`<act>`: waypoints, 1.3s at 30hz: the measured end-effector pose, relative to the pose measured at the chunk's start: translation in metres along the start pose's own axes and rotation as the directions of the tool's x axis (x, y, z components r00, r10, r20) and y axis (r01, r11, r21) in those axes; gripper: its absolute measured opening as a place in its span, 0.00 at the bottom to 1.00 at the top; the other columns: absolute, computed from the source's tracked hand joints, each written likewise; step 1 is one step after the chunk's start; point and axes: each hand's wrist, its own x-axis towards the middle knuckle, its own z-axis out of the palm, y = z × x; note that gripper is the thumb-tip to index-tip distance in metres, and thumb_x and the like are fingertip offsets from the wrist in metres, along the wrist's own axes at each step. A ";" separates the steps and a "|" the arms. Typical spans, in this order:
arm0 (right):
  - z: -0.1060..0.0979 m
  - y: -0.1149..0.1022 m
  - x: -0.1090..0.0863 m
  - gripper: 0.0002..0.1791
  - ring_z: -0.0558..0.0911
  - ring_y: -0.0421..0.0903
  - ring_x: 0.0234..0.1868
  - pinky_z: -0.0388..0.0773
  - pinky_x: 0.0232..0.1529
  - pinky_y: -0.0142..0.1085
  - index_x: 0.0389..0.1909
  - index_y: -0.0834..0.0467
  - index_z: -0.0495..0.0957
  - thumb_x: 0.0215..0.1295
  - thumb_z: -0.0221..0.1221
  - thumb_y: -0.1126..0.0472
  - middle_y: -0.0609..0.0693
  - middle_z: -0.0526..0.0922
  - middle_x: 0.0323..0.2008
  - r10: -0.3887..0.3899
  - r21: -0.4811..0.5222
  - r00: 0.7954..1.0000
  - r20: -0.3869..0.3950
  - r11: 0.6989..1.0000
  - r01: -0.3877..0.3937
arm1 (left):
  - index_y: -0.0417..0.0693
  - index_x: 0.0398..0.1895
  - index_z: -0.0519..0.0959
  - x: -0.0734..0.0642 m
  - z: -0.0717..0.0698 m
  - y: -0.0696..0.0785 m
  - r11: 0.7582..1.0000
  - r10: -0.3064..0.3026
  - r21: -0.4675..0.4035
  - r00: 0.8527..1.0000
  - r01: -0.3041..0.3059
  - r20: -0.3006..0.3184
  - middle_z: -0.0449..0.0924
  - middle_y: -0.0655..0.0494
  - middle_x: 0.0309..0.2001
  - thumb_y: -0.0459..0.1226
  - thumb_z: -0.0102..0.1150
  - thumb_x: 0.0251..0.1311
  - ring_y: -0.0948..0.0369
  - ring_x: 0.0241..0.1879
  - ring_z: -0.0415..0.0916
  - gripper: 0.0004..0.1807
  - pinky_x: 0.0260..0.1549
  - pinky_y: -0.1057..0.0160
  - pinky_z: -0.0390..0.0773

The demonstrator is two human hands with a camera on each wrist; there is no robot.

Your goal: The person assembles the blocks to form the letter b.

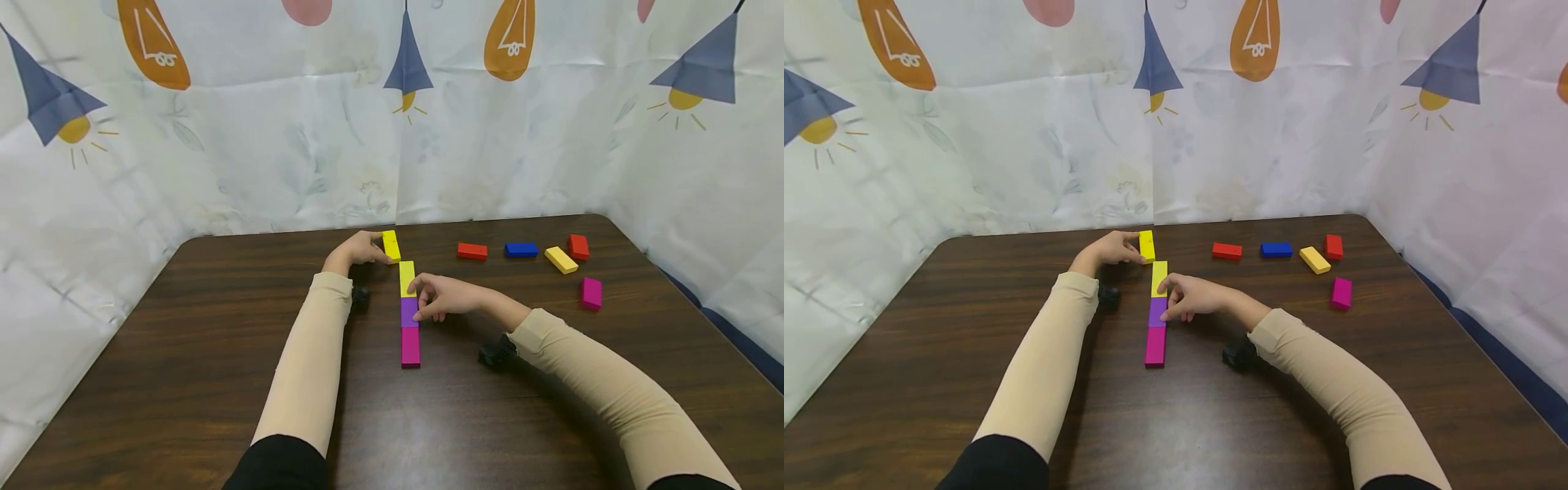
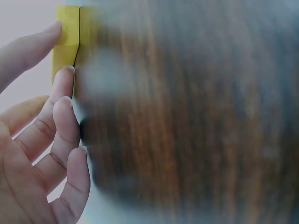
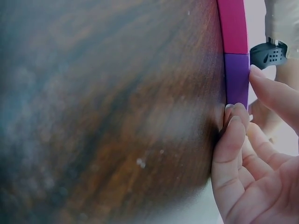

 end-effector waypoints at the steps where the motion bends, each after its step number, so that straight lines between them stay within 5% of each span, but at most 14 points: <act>1: 0.000 0.000 0.000 0.29 0.78 0.45 0.28 0.78 0.34 0.35 0.64 0.65 0.63 0.70 0.65 0.63 0.51 0.79 0.33 -0.001 0.000 1.000 -0.001 1.000 0.001 | 0.38 0.81 0.52 0.000 0.000 0.001 1.000 0.007 0.003 1.000 -0.007 0.000 0.69 0.36 0.69 0.36 0.65 0.68 0.42 0.60 0.76 0.44 0.62 0.50 0.72; 21: -0.001 0.001 -0.001 0.29 0.78 0.44 0.28 0.78 0.34 0.35 0.64 0.65 0.62 0.70 0.65 0.63 0.51 0.78 0.33 -0.010 0.008 1.000 0.005 1.000 0.010 | 0.38 0.80 0.55 0.004 0.007 0.007 0.999 -0.001 0.037 1.000 0.002 -0.025 0.65 0.39 0.73 0.39 0.62 0.71 0.47 0.53 0.78 0.40 0.60 0.53 0.73; 39: -0.001 0.003 0.000 0.30 0.78 0.45 0.29 0.78 0.35 0.35 0.65 0.66 0.62 0.70 0.65 0.63 0.52 0.79 0.34 -0.017 0.013 1.000 0.013 1.000 0.017 | 0.41 0.80 0.55 0.011 0.011 0.009 1.000 0.008 0.003 1.000 -0.008 0.010 0.67 0.38 0.71 0.38 0.60 0.72 0.43 0.60 0.76 0.38 0.61 0.51 0.72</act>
